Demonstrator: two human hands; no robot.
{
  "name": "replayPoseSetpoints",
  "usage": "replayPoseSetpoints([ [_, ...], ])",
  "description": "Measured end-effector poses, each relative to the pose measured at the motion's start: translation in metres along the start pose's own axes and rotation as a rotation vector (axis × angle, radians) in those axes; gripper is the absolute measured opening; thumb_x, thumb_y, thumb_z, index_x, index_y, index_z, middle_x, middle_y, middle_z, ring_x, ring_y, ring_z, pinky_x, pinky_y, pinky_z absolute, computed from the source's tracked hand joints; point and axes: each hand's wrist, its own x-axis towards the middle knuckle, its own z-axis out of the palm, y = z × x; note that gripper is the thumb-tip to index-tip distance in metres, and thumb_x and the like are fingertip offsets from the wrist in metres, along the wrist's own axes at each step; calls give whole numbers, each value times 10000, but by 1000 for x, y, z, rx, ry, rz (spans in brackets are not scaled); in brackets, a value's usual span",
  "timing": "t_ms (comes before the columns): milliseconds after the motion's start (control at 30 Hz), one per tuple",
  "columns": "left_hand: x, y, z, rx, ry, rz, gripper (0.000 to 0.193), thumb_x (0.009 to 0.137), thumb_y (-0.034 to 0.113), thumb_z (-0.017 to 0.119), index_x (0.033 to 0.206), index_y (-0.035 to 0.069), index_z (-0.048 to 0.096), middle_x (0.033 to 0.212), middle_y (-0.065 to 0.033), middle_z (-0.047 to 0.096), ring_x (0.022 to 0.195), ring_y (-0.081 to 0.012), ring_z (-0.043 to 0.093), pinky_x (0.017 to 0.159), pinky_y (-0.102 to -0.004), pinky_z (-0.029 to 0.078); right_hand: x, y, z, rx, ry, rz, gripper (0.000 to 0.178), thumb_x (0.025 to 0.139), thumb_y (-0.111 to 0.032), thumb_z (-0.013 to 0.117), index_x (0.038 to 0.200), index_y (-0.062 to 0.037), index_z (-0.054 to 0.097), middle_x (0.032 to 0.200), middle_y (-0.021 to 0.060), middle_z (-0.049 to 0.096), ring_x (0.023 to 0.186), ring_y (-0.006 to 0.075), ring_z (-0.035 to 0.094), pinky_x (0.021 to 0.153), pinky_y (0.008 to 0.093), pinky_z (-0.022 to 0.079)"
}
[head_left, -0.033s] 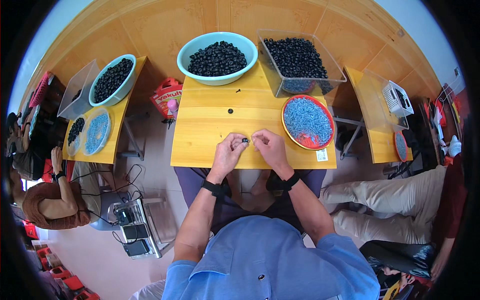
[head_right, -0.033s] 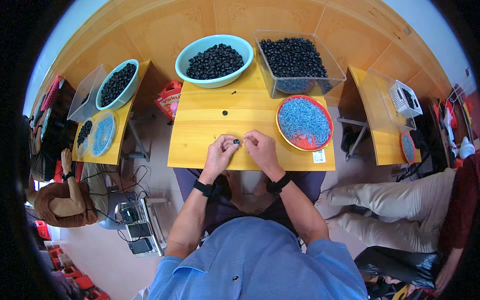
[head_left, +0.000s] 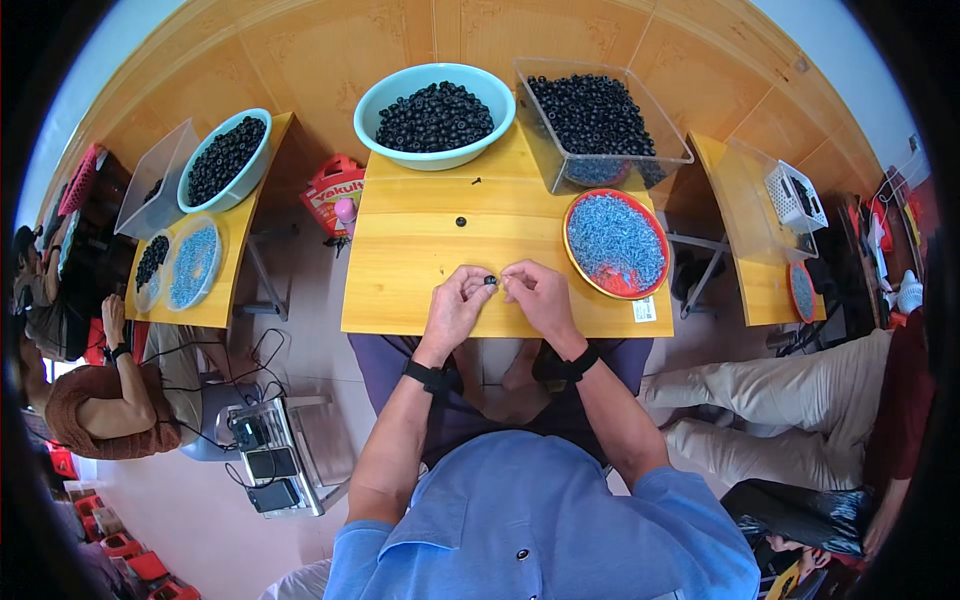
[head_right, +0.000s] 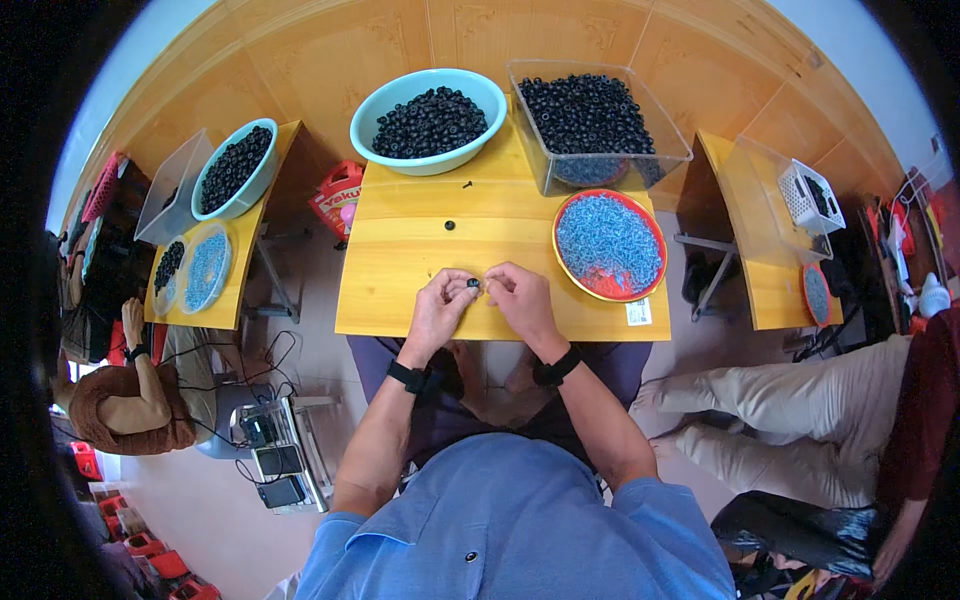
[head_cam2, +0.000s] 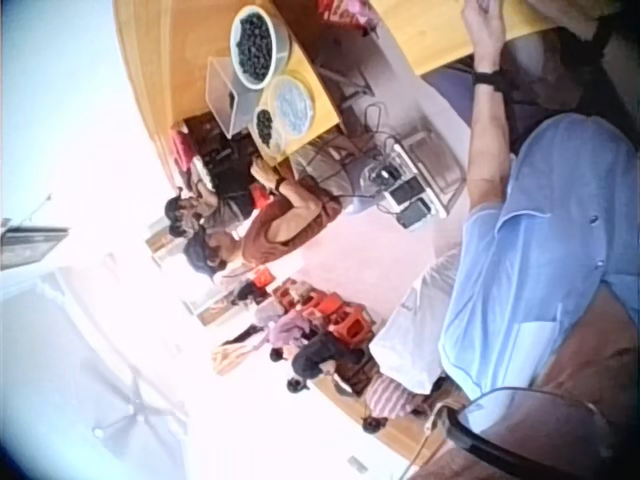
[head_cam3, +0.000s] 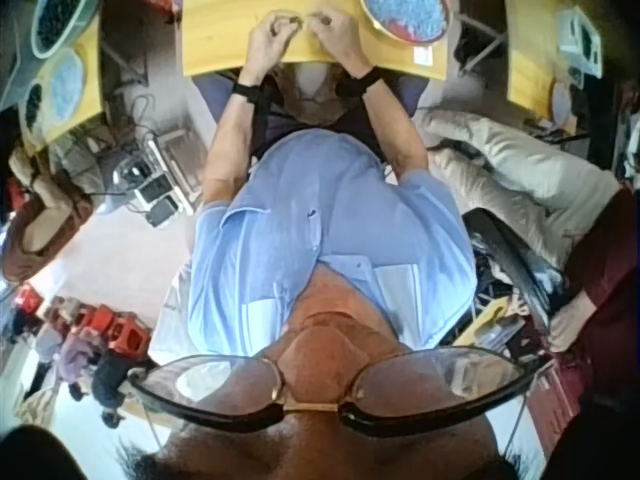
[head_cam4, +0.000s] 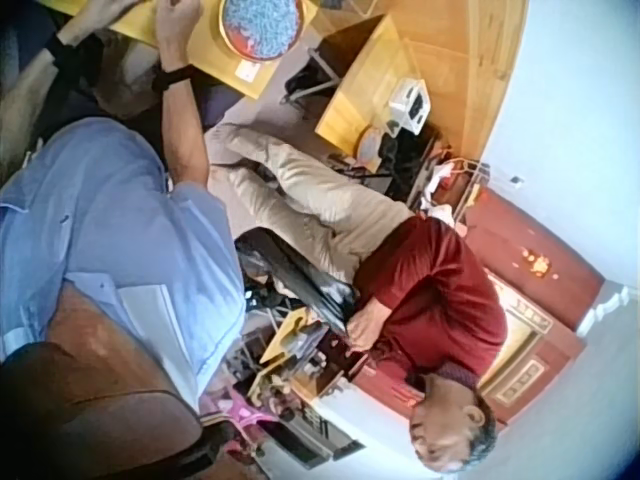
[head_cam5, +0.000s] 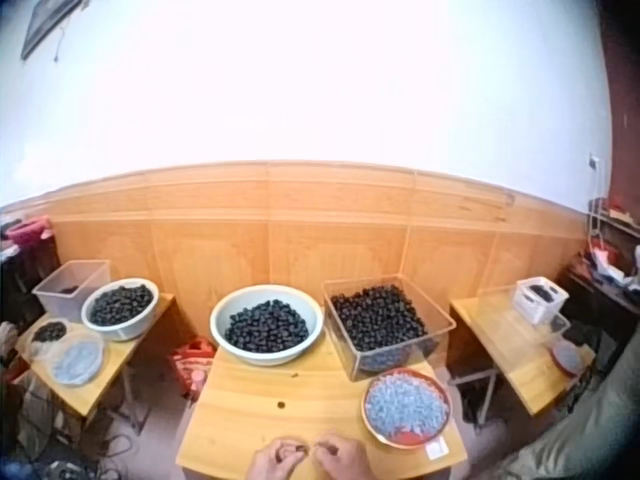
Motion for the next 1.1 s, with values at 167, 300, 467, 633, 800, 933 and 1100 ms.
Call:
replayPoseSetpoints([
  [167,-1,1,1,-53,-1,10,165,965,7,669,1113,-39,611,950,-26,696,891,-67,646,799,-228,529,-5,3,7,86,-36,-25,175,920,24,616,1075,72,684,868,127,750,792,150,745,684,255,572],
  [300,-1,1,2,-21,8,0,162,963,14,676,1106,-36,616,940,-24,700,893,-69,652,806,-232,535,-6,-2,3,82,-4,7,161,930,9,627,1065,77,685,863,129,752,772,159,748,686,256,575],
  [467,-1,3,2,23,11,11,152,964,15,670,1098,-37,624,929,-40,717,892,-76,669,796,-238,541,-7,-7,1,29,22,-112,145,882,-57,725,989,40,714,851,139,755,754,192,758,668,291,582],
  [633,-3,10,3,97,-2,14,148,962,20,668,1094,-39,633,918,-69,740,874,-85,688,782,-242,544,-8,-2,3,-26,33,-164,131,871,-52,723,983,15,709,857,139,749,782,208,754,683,311,581],
  [800,-4,14,3,159,2,24,146,959,28,673,1082,-41,638,901,-73,746,855,-88,694,768,-242,544,-9,-4,3,-78,40,-196,125,870,-57,720,974,9,696,866,150,743,780,241,750,678,329,579],
  [933,-4,17,4,148,6,21,153,956,35,679,1084,-41,639,892,-70,747,844,-82,690,763,-242,544,-9,-8,1,-157,63,-224,118,875,-61,716,970,3,691,855,163,731,762,262,741,667,345,573],
  [1100,-5,16,4,181,7,35,161,953,33,683,1089,-42,641,880,-78,747,839,-82,689,761,-245,547,-11,-11,3,-185,65,-261,108,882,-68,712,965,-3,686,839,168,717,750,285,729,657,363,562],
])
